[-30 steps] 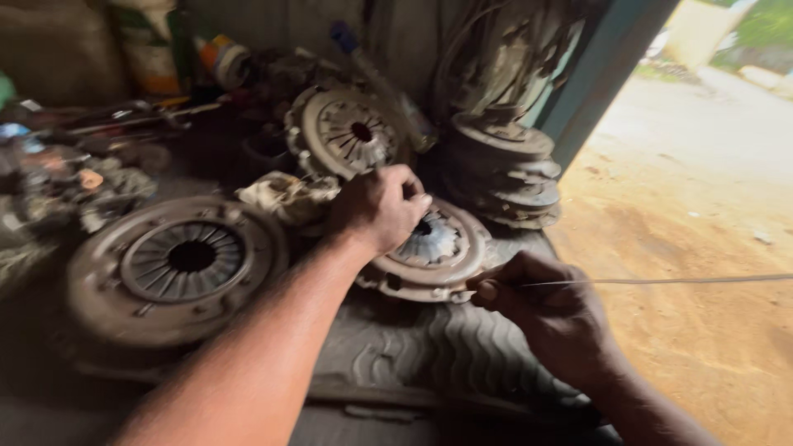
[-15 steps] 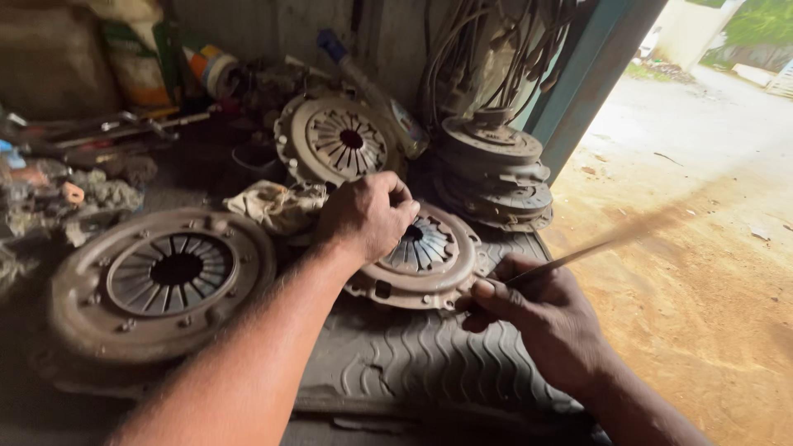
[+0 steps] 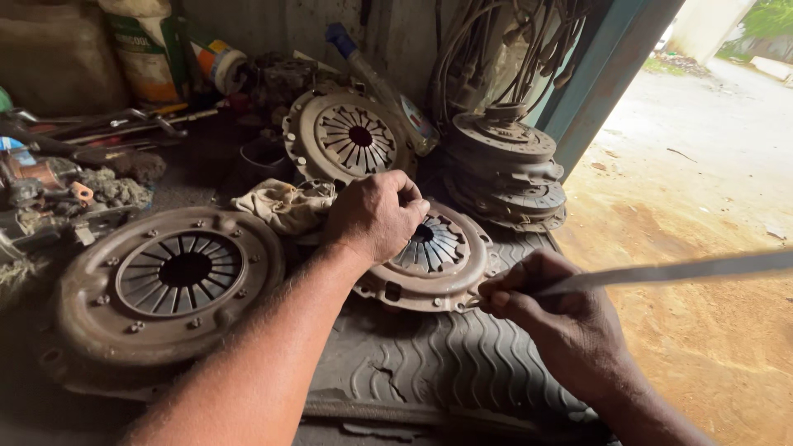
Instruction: The person wipes down automotive clutch components with a cloth and then uses a long metal pry bar to press against parts of the pressure plate.
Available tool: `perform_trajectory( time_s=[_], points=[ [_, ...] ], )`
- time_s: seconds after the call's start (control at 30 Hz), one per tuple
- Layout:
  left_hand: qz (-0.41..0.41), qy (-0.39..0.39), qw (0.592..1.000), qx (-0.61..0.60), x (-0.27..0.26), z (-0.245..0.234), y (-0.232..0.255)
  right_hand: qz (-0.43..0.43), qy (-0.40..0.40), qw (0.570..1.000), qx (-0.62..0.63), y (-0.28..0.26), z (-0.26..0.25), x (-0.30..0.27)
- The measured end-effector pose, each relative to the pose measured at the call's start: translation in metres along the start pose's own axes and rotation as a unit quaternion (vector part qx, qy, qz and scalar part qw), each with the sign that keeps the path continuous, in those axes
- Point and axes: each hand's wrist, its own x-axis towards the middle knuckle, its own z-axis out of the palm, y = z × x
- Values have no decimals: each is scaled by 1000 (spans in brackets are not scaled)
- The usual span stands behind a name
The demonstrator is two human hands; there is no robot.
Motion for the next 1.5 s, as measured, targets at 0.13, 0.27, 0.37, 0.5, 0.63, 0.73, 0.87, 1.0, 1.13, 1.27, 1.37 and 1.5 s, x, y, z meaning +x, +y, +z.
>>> perform_trajectory(
  time_s=[0.13,0.27,0.37,0.5,0.63,0.73,0.87,1.0,1.13,1.27,1.37,1.5],
  points=[
    [0,-1,1000,-7,0,-1,-1,6,10,995,-99,-4,-1,1],
    [-1,-3,1000,-9,2,0,0,69,56,995,-56,-8,-3,3],
    [-7,-3,1000,-7,0,-2,2,81,36,996,-25,-10,-4,3],
    [-35,-18,999,-9,-3,-3,3,131,70,989,15,-12,-5,8],
    [-8,2,1000,3,-1,1,5,159,80,983,42,-8,-1,11],
    [-14,-8,1000,17,0,0,5,178,85,978,63,-11,-2,16],
    [7,-3,1000,27,-1,1,7,205,82,971,86,-13,4,16],
    [5,-13,999,44,-3,1,8,213,91,970,73,-13,5,18],
    [20,-12,998,51,-3,-1,7,198,86,972,92,-9,9,19],
    [11,-13,999,49,-2,0,10,177,74,979,73,-10,8,20],
    [-1,-27,998,58,-4,-1,11,193,95,975,58,-15,11,22],
    [27,-38,997,56,-1,-1,13,203,104,972,47,-17,11,20]
  ],
)
